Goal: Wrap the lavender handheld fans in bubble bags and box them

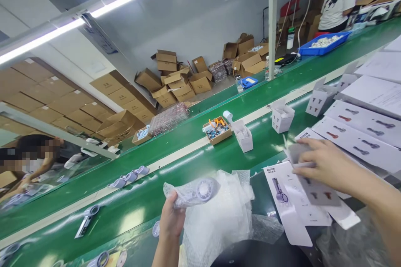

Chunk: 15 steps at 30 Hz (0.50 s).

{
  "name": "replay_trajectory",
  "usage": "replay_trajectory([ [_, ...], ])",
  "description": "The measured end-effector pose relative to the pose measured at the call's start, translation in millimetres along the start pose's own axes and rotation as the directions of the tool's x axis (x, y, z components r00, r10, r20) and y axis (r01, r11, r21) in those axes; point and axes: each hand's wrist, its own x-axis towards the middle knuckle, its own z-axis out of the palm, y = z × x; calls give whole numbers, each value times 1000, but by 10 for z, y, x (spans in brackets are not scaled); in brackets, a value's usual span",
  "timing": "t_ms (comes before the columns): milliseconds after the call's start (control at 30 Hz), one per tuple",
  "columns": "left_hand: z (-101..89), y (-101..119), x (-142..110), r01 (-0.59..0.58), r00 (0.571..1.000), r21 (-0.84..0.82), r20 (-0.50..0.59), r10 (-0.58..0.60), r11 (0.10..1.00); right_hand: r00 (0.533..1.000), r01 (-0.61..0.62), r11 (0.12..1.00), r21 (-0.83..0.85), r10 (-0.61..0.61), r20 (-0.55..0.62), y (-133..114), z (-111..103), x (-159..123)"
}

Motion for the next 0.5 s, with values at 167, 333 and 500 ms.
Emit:
replay_trajectory([
  [167, 109, 33, 108, 41, 998, -126, -51, -48, 991, 970, 209, 959, 189, -179, -167, -859, 199, 706],
  [333, 149, -5, 275, 17, 992, -129, -121, -33, 992, 999, -44, 953, 301, 48, -8, -1440, 1207, 1471],
  [500, 192, -54, 488, 15, 992, -85, -124, -26, 996, 990, -133, 952, 277, 116, 76, -1819, 1780, 1747],
])
